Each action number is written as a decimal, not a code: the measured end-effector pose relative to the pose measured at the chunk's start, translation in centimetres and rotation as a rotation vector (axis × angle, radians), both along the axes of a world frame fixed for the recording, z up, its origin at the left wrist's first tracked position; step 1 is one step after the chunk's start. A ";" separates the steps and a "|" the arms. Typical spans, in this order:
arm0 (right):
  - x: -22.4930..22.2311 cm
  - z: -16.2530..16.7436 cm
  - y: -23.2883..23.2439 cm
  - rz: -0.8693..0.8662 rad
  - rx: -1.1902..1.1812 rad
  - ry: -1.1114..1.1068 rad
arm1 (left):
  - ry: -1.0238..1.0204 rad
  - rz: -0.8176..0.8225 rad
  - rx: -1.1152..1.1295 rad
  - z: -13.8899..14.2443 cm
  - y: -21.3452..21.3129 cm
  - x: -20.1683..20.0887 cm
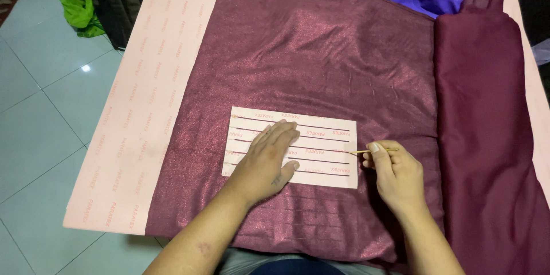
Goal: The person places a rectangular paper template on a maroon fabric and uses a small pointed tool to mark lines along the template edges. The person repositions the template multiple times to mark additional lines on the fabric.
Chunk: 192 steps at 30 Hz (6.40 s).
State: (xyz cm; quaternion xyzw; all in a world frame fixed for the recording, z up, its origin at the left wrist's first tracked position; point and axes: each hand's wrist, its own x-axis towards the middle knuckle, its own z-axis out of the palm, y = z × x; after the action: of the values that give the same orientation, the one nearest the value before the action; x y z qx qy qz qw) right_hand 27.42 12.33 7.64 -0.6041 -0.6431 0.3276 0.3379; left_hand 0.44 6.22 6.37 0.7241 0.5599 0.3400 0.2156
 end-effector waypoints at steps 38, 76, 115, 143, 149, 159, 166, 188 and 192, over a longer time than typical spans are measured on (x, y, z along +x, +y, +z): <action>-3.4 1.8 0.1 0.136 0.295 -0.518 | -0.051 0.044 -0.067 0.9 0.2 0.1; -7.5 0.3 1.4 0.277 0.241 -0.258 | -0.045 0.056 -0.057 0.9 -0.2 -0.1; -9.0 0.3 3.4 0.321 0.468 -0.341 | 0.105 0.025 0.054 1.3 -0.1 0.8; -4.8 2.8 4.0 0.087 0.246 -0.662 | 0.080 0.052 0.107 1.3 -0.6 0.3; -8.4 2.3 3.3 0.217 0.065 -0.101 | 0.044 0.060 0.224 1.4 -1.2 -0.1; -18.4 1.2 4.1 0.547 -0.170 0.122 | 0.067 0.066 -0.005 1.5 -1.2 -0.6; -16.3 3.2 4.3 0.582 0.231 -0.323 | 0.041 0.077 0.176 1.2 -1.4 -0.8; -18.1 2.6 4.1 0.530 0.322 -0.390 | 0.156 0.059 0.025 0.1 -1.0 -1.1; -22.0 2.5 3.5 0.695 0.259 -0.215 | 0.152 0.058 -0.206 0.2 -1.2 -0.9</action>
State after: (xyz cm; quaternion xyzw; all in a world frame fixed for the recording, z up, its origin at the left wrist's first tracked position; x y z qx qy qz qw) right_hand 5.46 15.84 10.10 -0.3332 -0.8774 0.2734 0.2109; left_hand -0.43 5.03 6.61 0.7053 0.6273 0.2312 0.2359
